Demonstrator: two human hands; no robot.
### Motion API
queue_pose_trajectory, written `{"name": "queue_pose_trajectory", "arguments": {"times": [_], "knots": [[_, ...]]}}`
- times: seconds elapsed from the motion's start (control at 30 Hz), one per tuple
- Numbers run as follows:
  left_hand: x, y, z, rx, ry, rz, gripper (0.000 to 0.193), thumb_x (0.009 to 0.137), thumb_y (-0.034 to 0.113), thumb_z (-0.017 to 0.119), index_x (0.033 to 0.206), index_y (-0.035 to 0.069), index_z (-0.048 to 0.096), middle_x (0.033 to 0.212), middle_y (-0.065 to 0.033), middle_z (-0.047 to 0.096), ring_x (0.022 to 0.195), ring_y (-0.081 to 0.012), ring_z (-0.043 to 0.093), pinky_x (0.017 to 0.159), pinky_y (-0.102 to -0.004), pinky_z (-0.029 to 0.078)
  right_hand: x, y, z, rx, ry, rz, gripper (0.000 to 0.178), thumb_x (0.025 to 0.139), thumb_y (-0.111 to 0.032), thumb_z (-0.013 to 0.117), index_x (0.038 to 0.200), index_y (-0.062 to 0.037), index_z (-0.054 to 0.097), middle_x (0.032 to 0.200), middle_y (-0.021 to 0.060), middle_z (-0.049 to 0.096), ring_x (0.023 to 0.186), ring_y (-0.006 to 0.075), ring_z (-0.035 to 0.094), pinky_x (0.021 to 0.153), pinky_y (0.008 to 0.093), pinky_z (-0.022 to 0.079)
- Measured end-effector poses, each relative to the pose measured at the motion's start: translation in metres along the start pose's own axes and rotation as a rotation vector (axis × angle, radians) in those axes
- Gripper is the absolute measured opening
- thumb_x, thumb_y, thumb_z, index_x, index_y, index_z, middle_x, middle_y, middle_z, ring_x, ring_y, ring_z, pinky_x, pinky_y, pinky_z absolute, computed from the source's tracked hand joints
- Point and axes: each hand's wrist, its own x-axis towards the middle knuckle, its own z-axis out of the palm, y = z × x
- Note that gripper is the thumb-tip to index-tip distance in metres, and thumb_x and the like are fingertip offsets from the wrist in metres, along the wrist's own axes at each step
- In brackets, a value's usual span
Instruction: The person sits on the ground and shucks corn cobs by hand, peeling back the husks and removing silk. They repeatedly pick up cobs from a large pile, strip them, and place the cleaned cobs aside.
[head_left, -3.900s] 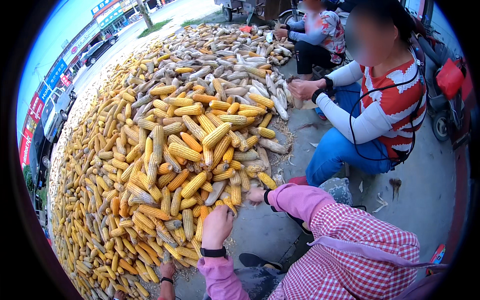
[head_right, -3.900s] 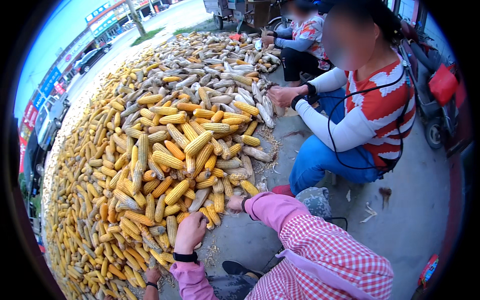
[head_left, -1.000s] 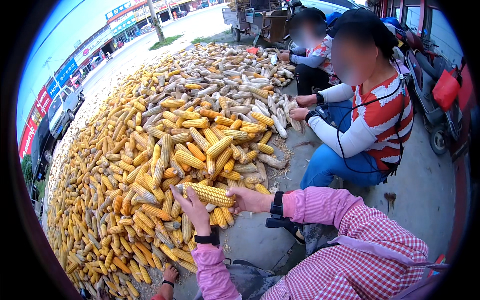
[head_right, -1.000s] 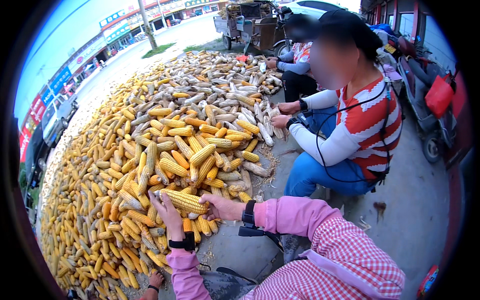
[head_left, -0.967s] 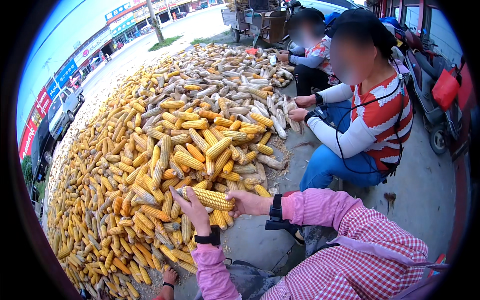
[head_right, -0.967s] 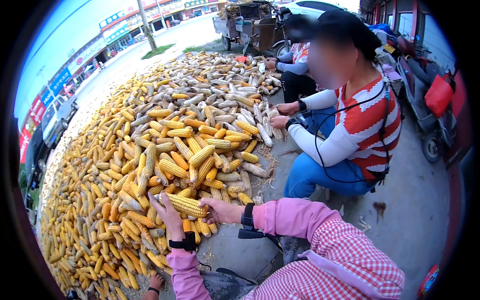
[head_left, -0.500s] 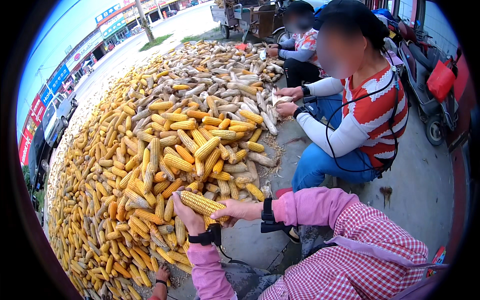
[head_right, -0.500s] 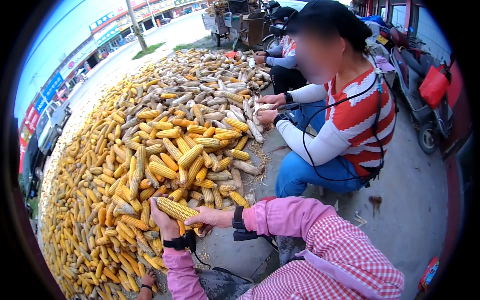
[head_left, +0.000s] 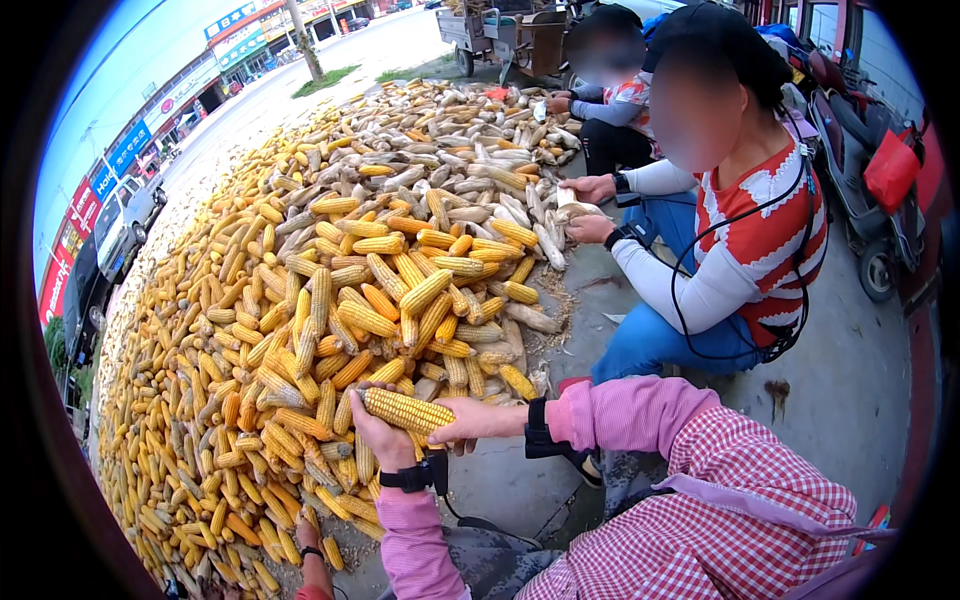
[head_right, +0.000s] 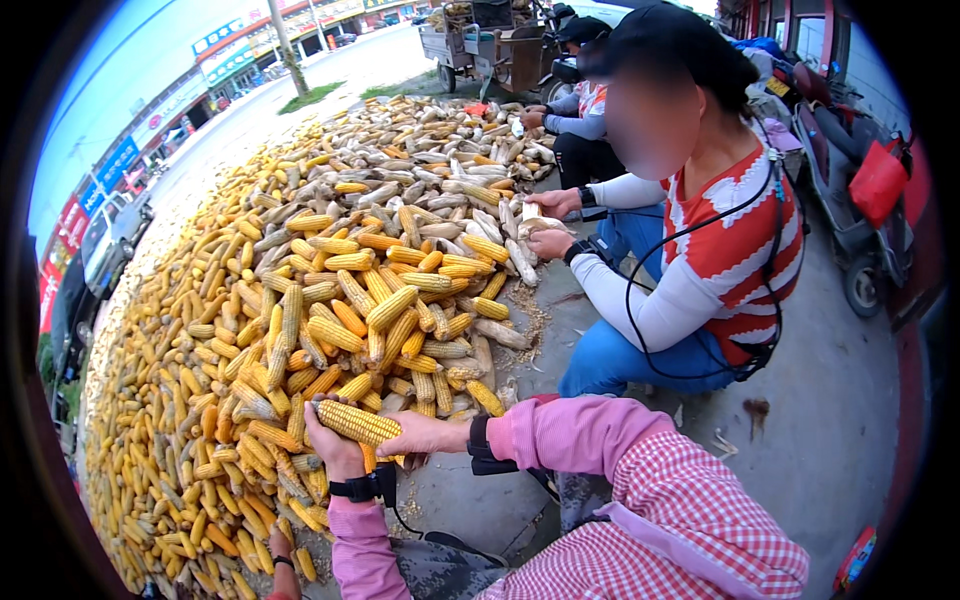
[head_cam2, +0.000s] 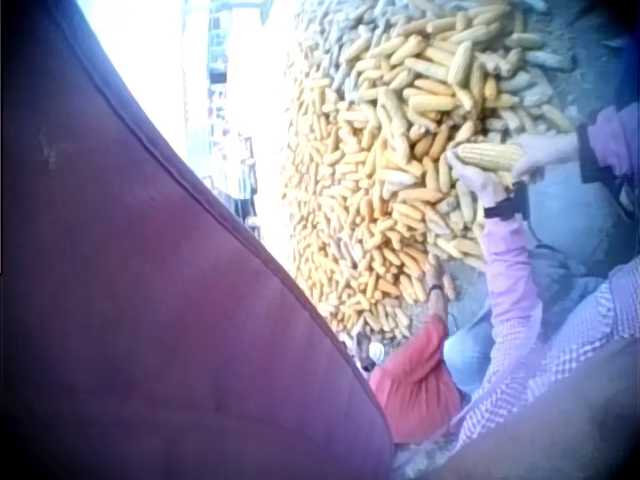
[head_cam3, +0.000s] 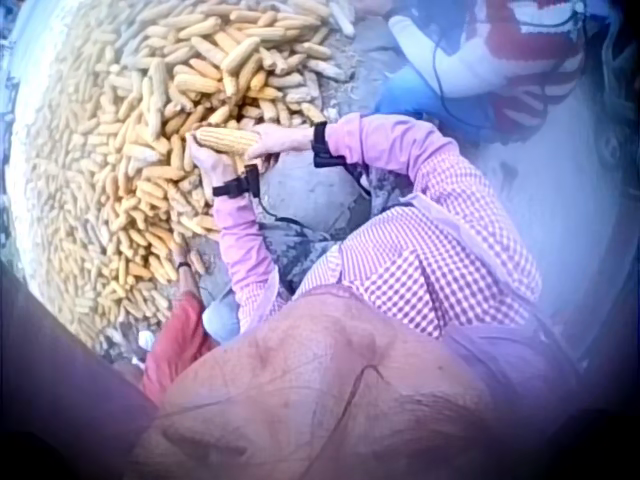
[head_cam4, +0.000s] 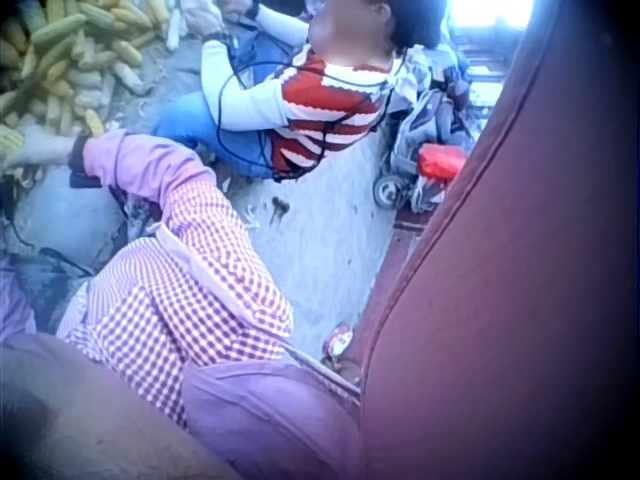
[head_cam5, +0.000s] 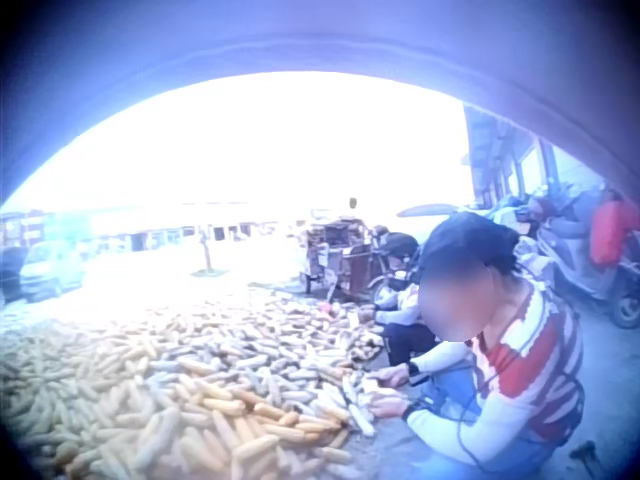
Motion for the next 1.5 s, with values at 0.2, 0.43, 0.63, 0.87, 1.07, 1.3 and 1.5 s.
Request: {"name": "queue_pose_trajectory", "arguments": {"times": [0.2, 0.43, 0.63, 0.87, 1.07, 1.3, 1.5], "knots": [[0.005, 0.014, -0.020, 0.521, 0.199, 0.058, 0.041, 0.102, 0.032, 0.045, 0.134, 0.006, 0.050, 0.124, -0.0086, 0.060, 0.110, -0.0210, 0.057, 0.095, -0.0391, 0.044, 0.023, 0.025, -0.004, 0.185, 0.058, -0.003, 0.032, 0.086, -0.022, 0.073, 0.108, -0.0037, 0.059, 0.085, 0.0013, 0.063, 0.070, 0.0097, 0.063, 0.057, 0.0246, 0.055], [0.010, 0.046, -0.055, 0.565, 0.204, 0.150, 0.046, 0.099, 0.023, 0.051, 0.140, 0.006, 0.043, 0.130, -0.0109, 0.055, 0.120, -0.0226, 0.054, 0.095, -0.0357, 0.042, 0.010, 0.092, -0.001, -0.318, -0.041, 0.446, 0.027, 0.081, -0.023, 0.074, 0.089, -0.0005, 0.062, 0.067, 0.0045, 0.057, 0.051, 0.0144, 0.058, 0.042, 0.0275, 0.050], [0.008, 0.048, -0.055, 0.604, 0.105, 0.089, 0.037, 0.098, 0.021, 0.052, 0.132, 0.006, 0.052, 0.121, -0.0078, 0.061, 0.110, -0.0200, 0.060, 0.086, -0.0321, 0.047, -0.007, 0.118, 0.011, -0.619, -0.567, 0.474, 0.038, 0.079, -0.022, 0.075, 0.107, 0.0003, 0.061, 0.071, 0.0083, 0.058, 0.053, 0.0183, 0.060, 0.042, 0.0290, 0.052], [0.010, 0.043, -0.054, 0.625, 0.032, 0.014, 0.035, 0.100, 0.024, 0.049, 0.131, 0.009, 0.054, 0.122, -0.0076, 0.062, 0.109, -0.0195, 0.062, 0.084, -0.0304, 0.049, 0.013, 0.084, 0.004, -0.683, -0.249, 0.353, 0.037, 0.083, -0.028, 0.073, 0.103, 0.0003, 0.062, 0.070, 0.0086, 0.061, 0.050, 0.0172, 0.060, 0.044, 0.0307, 0.053], [0.013, 0.041, -0.048, 0.633, -0.004, -0.024, 0.035, 0.100, 0.021, 0.050, 0.132, 0.007, 0.053, 0.117, -0.0060, 0.063, 0.101, -0.0171, 0.064, 0.079, -0.0286, 0.051, 0.028, 0.094, -0.012, -0.641, 0.085, 0.187, 0.043, 0.081, -0.028, 0.073, 0.112, -0.0021, 0.061, 0.072, 0.0101, 0.064, 0.050, 0.0193, 0.059, 0.044, 0.0315, 0.050], [0.014, 0.037, -0.040, 0.612, 0.011, -0.036, 0.037, 0.099, 0.021, 0.052, 0.132, 0.003, 0.051, 0.115, -0.0105, 0.063, 0.099, -0.0203, 0.065, 0.078, -0.0298, 0.052, 0.009, 0.137, 0.001, -0.521, -0.629, 0.661, 0.046, 0.083, -0.036, 0.072, 0.117, -0.0069, 0.063, 0.084, 0.0071, 0.065, 0.065, 0.0162, 0.065, 0.056, 0.0305, 0.057], [0.007, 0.050, -0.030, 0.652, -0.039, -0.015, 0.036, 0.099, 0.019, 0.052, 0.131, 0.001, 0.050, 0.113, -0.0115, 0.064, 0.097, -0.0192, 0.066, 0.076, -0.0275, 0.052, 0.052, 0.038, -0.046, -0.708, -0.873, 0.811, 0.053, 0.086, -0.038, 0.069, 0.128, -0.0067, 0.058, 0.091, 0.0081, 0.069, 0.067, 0.0172, 0.066, 0.060, 0.0284, 0.057]]}}
